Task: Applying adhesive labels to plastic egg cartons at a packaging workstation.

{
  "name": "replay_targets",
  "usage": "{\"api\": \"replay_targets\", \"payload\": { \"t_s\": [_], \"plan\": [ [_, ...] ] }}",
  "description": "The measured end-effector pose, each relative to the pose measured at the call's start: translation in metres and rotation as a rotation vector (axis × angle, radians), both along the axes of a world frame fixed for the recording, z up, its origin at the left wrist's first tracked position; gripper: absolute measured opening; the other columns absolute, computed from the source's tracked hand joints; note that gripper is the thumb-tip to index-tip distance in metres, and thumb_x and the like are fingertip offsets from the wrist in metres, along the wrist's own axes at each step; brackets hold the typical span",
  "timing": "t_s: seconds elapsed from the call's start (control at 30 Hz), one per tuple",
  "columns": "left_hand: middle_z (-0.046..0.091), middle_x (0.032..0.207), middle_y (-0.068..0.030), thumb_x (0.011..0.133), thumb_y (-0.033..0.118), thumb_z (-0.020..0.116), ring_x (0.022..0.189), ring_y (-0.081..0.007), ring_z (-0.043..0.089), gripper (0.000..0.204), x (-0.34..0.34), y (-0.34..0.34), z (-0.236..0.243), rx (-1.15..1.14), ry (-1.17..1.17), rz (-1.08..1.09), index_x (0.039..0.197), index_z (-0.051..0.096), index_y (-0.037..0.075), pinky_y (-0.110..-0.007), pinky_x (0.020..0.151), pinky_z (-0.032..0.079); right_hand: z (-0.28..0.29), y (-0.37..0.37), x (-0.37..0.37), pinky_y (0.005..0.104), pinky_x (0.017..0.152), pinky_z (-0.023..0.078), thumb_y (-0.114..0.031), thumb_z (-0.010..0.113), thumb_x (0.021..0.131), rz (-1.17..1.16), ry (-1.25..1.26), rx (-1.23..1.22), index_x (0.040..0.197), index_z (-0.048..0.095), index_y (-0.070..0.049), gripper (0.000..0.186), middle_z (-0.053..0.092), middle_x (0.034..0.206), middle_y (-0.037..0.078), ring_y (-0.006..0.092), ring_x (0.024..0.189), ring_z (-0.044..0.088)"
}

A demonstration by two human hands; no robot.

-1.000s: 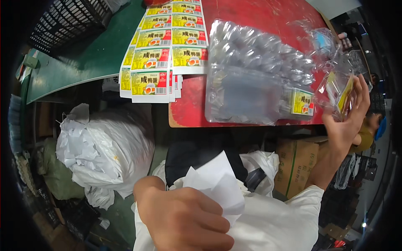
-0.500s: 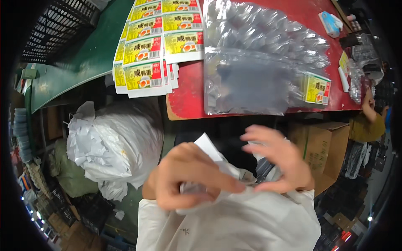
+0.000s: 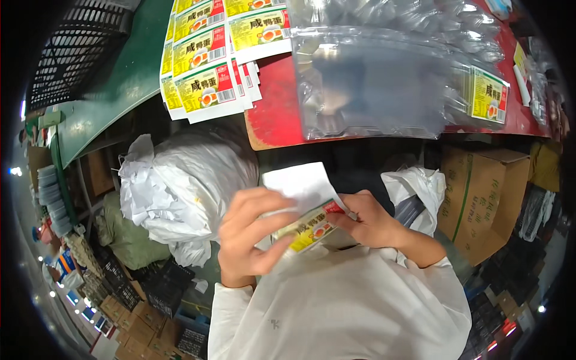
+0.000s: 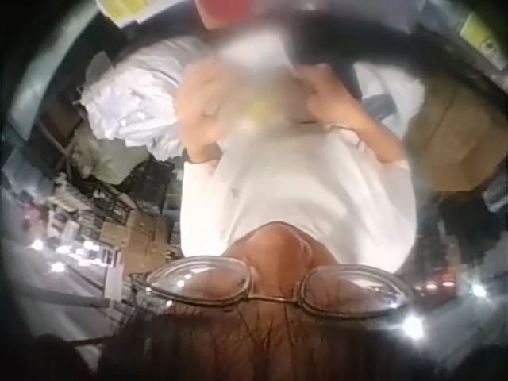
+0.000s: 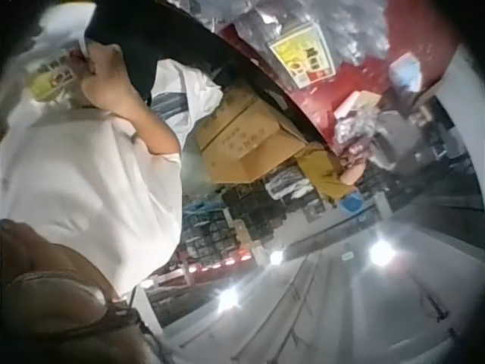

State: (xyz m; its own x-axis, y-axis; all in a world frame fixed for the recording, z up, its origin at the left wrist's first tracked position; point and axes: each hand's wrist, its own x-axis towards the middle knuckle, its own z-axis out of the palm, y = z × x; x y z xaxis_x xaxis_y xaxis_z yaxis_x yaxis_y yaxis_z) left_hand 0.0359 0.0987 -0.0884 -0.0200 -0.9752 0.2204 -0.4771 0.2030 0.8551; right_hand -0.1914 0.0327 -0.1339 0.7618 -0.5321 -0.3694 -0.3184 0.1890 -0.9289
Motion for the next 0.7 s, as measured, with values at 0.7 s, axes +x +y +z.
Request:
{"api": "replay_targets", "payload": {
  "t_s": [0.7],
  "plan": [
    [0.066,0.077,-0.0190,0.076,0.002,0.068,0.067,-0.0369,0.063,0.024,-0.032,-0.012,-0.024,0.472,0.060,-0.332,0.100,0.068,0.000,-0.041,0.061,0.051,0.021,-0.017,-0.011,0.0394,0.083,0.051,0.000,0.079,0.067,-0.079,-0.079,-0.575,0.086,0.071,-0.003,0.021,0.071,0.086,0.007,0.0247,0.075,0.066]
  ]
}}
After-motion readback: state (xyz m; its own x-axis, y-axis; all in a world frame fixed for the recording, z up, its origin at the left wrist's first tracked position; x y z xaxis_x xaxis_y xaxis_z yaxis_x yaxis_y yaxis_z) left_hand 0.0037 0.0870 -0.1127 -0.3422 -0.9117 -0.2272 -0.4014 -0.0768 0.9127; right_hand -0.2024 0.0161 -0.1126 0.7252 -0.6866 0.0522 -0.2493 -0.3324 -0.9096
